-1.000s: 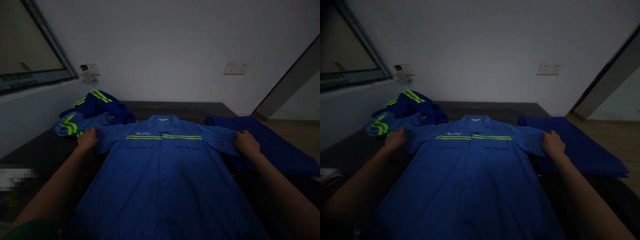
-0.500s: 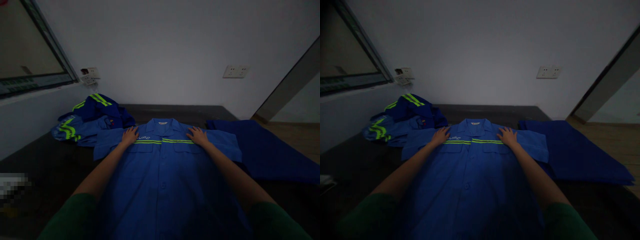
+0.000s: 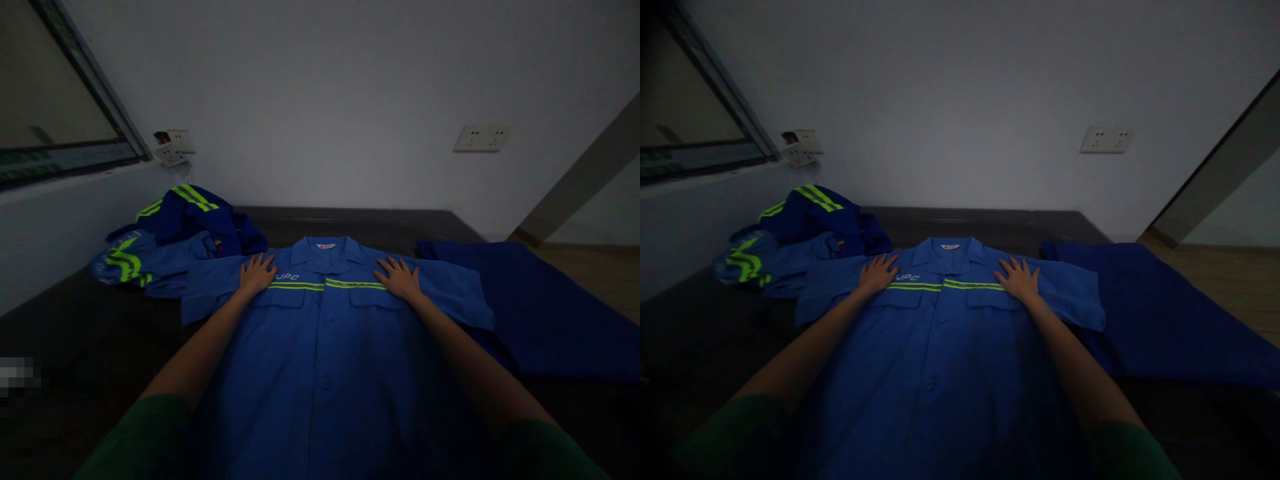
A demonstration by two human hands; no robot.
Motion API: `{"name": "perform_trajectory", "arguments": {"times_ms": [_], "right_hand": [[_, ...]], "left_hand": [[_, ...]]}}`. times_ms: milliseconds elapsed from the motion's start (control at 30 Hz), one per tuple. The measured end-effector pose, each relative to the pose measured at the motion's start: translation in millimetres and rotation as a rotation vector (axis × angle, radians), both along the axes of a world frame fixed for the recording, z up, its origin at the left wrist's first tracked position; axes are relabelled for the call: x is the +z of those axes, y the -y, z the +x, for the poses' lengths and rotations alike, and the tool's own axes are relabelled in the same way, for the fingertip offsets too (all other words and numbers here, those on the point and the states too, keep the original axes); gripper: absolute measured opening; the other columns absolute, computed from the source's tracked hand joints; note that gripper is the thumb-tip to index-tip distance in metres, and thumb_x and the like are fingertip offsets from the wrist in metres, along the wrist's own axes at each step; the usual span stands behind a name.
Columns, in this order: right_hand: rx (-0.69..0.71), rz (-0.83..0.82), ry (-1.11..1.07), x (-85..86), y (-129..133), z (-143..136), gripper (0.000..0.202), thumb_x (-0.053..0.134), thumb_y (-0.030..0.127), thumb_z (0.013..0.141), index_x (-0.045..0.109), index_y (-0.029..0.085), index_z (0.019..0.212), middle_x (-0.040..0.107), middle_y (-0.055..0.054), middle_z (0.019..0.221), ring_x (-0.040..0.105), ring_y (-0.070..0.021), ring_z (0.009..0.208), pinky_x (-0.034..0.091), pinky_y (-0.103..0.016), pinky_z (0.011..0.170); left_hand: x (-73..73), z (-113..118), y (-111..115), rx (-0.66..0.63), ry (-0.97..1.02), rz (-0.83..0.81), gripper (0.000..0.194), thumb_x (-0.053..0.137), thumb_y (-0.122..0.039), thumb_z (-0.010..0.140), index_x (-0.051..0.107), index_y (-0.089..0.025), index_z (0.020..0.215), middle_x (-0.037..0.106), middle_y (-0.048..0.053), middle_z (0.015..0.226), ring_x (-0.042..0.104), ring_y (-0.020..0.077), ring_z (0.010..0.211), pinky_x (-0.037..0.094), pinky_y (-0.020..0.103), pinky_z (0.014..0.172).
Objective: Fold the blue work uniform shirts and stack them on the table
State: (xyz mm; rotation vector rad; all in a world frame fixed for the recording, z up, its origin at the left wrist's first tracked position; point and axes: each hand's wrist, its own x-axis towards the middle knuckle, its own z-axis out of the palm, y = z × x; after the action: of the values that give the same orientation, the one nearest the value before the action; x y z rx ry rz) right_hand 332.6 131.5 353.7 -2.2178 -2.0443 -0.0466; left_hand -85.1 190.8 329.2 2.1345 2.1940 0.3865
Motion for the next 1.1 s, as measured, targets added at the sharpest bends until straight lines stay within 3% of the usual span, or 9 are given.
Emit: {"name": "perform_trajectory", "arguments": {"times_ms": [133,267,400,567,667,767,933,1033,1100], "right_hand": [[-0.003,0.031,-0.007,1.8,-3,-1,0.061,0.027,0.064,0.092,0.033,0.035,0.146,0.027,-0.003,0.156,0.019,-0.0362,0.142,0.015,-0.071,0.106],[0.023,0.179,0.044,5.3,12,-7,0.056,0.030,0.054,0.095,0.041,0.026,0.143,0.032,-0.008,0.153,0.021,-0.0322,0.142,0.017,-0.066,0.109],[0.150,0.277,0.094,3.1,66,-6,0.052,0.034,0.048,0.096,0.043,0.026,0.142,0.032,-0.007,0.153,0.022,-0.0300,0.142,0.025,-0.060,0.110],[0.242,0.189,0.146,-14.9,148,15,0.054,0.035,0.051,0.094,0.042,0.030,0.142,0.034,-0.007,0.152,0.031,-0.0328,0.138,0.037,-0.057,0.103],[0.253,0.179,0.159,-25.4,168,19,0.052,0.033,0.048,0.095,0.043,0.027,0.142,0.039,-0.008,0.150,0.034,-0.0319,0.137,0.035,-0.058,0.105],[0.253,0.206,0.131,-24.7,172,15,0.051,0.030,0.045,0.096,0.046,0.024,0.140,0.042,-0.009,0.147,0.033,-0.0321,0.138,0.032,-0.061,0.106],[0.324,0.353,-0.130,13.8,205,17,0.052,0.036,0.050,0.090,0.057,0.020,0.126,0.051,-0.013,0.139,0.041,-0.0315,0.132,0.038,-0.054,0.104],[0.156,0.265,-0.413,30.6,268,33,0.045,0.045,0.063,0.080,0.069,0.028,0.093,0.069,-0.011,0.101,0.066,-0.0273,0.093,0.053,-0.041,0.083],[-0.060,0.064,-0.557,21.7,323,45,0.049,0.049,0.076,0.070,0.065,0.031,0.060,0.067,-0.012,0.067,0.064,-0.0231,0.059,0.052,-0.036,0.058]], "left_hand": [[4.8,9,6,0.011,0.010,0.057,0.055,0.033,-0.046,0.093,0.039,-0.027,0.145,0.030,0.009,0.154,0.024,0.0344,0.142,0.018,0.061,0.110],[18.6,6,31,-0.025,0.003,0.145,0.049,0.032,-0.034,0.095,0.046,-0.020,0.139,0.040,0.012,0.148,0.034,0.0285,0.137,0.020,0.052,0.113],[28.5,-32,78,-0.103,-0.007,0.147,0.044,0.040,-0.035,0.093,0.051,-0.021,0.134,0.052,0.009,0.139,0.044,0.0258,0.130,0.028,0.044,0.111],[8.4,-87,141,-0.130,-0.025,-0.002,0.054,0.042,-0.042,0.093,0.042,-0.020,0.142,0.044,0.014,0.145,0.039,0.0302,0.134,0.030,0.047,0.109],[-1.0,-95,165,-0.134,0.000,-0.023,0.058,0.039,-0.042,0.095,0.031,-0.021,0.148,0.033,0.014,0.152,0.028,0.0315,0.141,0.024,0.053,0.111],[7.0,-97,191,-0.068,0.056,0.099,0.056,0.039,-0.040,0.095,0.035,-0.017,0.145,0.032,0.016,0.152,0.026,0.0322,0.141,0.020,0.056,0.111],[20.0,-108,292,-0.030,0.297,0.436,0.043,0.041,-0.041,0.090,0.057,-0.015,0.121,0.058,0.012,0.126,0.052,0.0249,0.119,0.038,0.040,0.104],[-10.6,-110,370,0.167,0.493,0.514,0.036,0.044,-0.047,0.088,0.060,-0.019,0.104,0.064,0.008,0.103,0.061,0.0232,0.097,0.047,0.036,0.090],[-46.0,-108,410,0.299,0.620,0.490,0.037,0.047,-0.053,0.084,0.058,-0.019,0.096,0.063,0.006,0.093,0.061,0.0234,0.089,0.049,0.037,0.085]]}}
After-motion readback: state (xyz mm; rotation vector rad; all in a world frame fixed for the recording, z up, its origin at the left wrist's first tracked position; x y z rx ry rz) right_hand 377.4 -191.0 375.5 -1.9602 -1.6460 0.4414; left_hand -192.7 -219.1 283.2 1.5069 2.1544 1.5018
